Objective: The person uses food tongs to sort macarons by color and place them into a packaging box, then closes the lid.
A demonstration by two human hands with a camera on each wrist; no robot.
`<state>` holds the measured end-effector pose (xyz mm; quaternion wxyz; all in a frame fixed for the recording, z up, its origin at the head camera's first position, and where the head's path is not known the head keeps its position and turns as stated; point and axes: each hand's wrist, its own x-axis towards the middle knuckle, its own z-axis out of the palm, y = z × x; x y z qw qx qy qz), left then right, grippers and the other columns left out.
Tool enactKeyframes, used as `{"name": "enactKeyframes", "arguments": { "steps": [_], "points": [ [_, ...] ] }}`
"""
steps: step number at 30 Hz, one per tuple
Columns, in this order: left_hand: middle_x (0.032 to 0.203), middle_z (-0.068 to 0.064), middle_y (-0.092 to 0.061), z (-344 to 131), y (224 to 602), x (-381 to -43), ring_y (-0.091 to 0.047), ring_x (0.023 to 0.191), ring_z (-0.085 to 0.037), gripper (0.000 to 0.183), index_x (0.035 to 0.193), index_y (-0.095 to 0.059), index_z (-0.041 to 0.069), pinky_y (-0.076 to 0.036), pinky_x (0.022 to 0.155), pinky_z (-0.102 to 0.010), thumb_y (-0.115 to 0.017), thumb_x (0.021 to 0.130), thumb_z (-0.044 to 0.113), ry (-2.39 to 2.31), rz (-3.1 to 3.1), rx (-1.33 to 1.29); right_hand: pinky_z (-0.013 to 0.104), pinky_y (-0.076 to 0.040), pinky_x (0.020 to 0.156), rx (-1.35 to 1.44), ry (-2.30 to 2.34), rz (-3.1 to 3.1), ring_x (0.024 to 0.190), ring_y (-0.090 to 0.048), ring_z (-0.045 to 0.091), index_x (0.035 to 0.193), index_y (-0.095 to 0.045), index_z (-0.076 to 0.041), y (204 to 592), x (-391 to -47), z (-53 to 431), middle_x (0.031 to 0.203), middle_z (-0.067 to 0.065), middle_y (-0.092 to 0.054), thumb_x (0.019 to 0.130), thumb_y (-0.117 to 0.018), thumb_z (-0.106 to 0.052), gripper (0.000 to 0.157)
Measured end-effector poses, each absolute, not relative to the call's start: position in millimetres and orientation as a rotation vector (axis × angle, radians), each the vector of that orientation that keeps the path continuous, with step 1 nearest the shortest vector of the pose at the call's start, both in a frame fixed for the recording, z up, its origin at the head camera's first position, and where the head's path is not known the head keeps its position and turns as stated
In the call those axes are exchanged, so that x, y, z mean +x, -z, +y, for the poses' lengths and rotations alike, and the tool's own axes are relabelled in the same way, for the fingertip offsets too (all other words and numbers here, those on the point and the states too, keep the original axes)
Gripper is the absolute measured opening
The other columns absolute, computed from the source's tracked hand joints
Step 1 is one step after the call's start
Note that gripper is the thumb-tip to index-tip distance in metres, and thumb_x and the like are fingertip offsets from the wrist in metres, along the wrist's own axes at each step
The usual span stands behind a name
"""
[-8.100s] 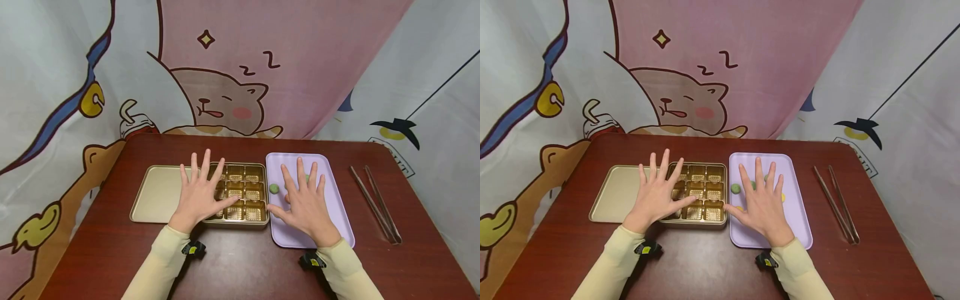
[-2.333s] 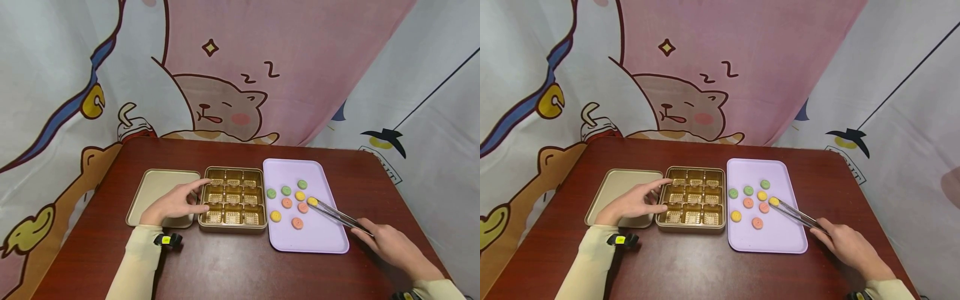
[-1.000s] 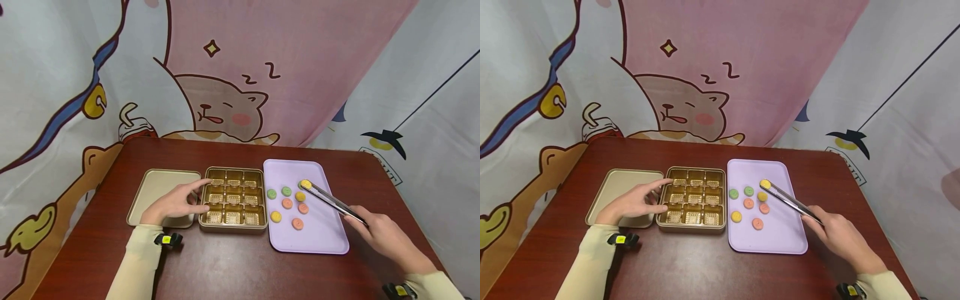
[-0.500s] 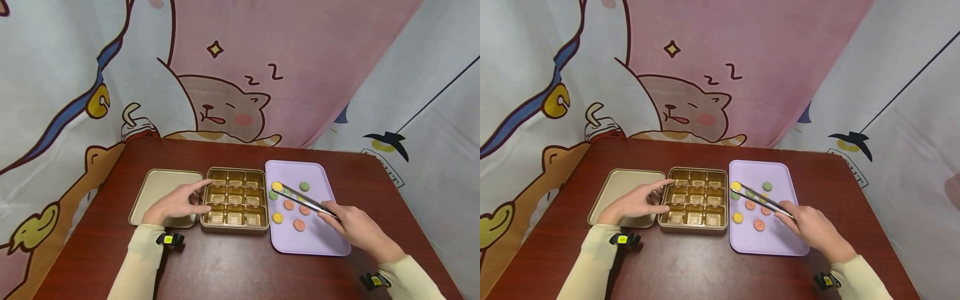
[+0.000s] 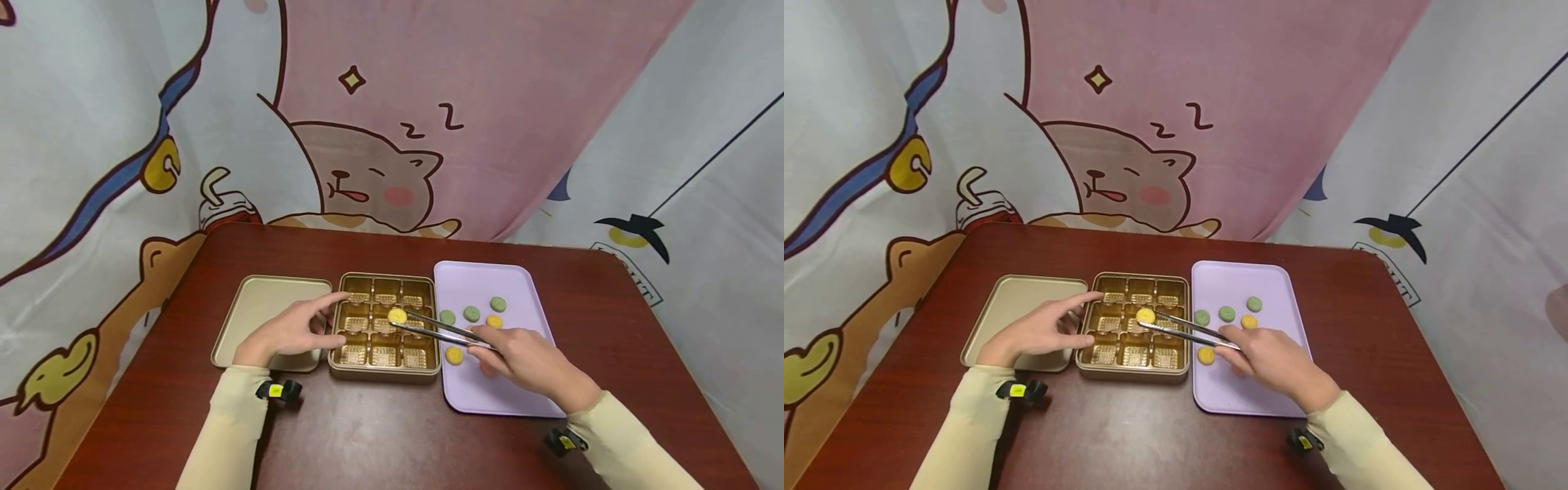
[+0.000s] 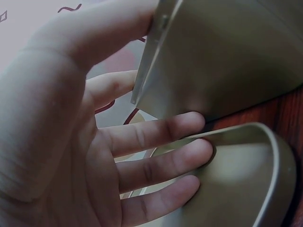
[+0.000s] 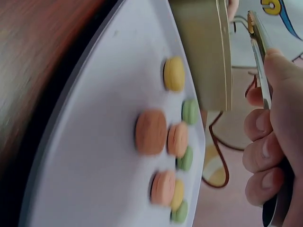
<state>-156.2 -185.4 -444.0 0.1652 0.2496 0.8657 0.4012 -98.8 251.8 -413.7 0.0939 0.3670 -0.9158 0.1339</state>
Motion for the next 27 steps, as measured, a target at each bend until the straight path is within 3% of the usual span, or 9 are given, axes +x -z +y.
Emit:
{"name": "enactKeyframes", "arguments": {
  "steps": [3, 7, 14, 21, 27],
  "points": [
    [0.119, -0.005, -0.065, -185, 444, -156, -0.067, 0.093, -0.015, 0.087, 0.164, -0.038, 0.025, -0.055, 0.09, -0.039, -0.083, 0.091, 0.041, -1.138, 2.474, 0.706, 0.026, -0.047, 0.055, 1.155, -0.398, -2.662, 0.061, -0.047, -0.005, 0.107, -0.067, -0.02, 414, -101, 239, 0.071, -0.025, -0.051, 0.094, -0.08, -0.026, 0.02],
    [0.118, -0.004, -0.065, -185, 445, -156, -0.067, 0.093, -0.014, 0.086, 0.164, -0.039, 0.026, -0.055, 0.089, -0.038, -0.083, 0.091, 0.042, -1.136, 2.479, 0.702, 0.028, -0.048, 0.053, 1.209, -0.363, -2.617, 0.062, -0.049, -0.002, 0.103, -0.066, -0.019, 416, -103, 223, 0.079, -0.017, -0.056, 0.097, -0.076, -0.033, 0.018],
    [0.118, -0.004, -0.064, -184, 446, -156, -0.067, 0.092, -0.014, 0.086, 0.163, -0.039, 0.025, -0.055, 0.087, -0.038, -0.082, 0.091, 0.043, -1.138, 2.479, 0.712, 0.031, -0.047, 0.051, 1.267, -0.284, -2.587, 0.064, -0.056, 0.01, 0.102, -0.066, -0.015, 415, -101, 207, 0.068, -0.008, -0.055, 0.107, -0.058, -0.047, 0.034],
    [0.118, -0.004, -0.064, -185, 446, -156, -0.067, 0.092, -0.014, 0.086, 0.163, -0.039, 0.026, -0.055, 0.087, -0.038, -0.082, 0.091, 0.044, -1.136, 2.478, 0.698, 0.028, -0.043, 0.049, 1.28, -0.25, -2.62, 0.061, -0.05, 0.012, 0.094, -0.06, -0.015, 412, -101, 201, 0.063, -0.01, -0.052, 0.105, -0.063, -0.044, 0.031],
    [0.119, -0.005, -0.064, -186, 444, -157, -0.067, 0.092, -0.014, 0.086, 0.163, -0.039, 0.025, -0.055, 0.088, -0.039, -0.082, 0.091, 0.043, -1.128, 2.474, 0.703, 0.027, -0.043, 0.05, 1.257, -0.272, -2.653, 0.063, -0.049, 0.008, 0.099, -0.061, -0.014, 411, -99, 202, 0.067, -0.01, -0.05, 0.106, -0.061, -0.045, 0.032]
  ]
}}
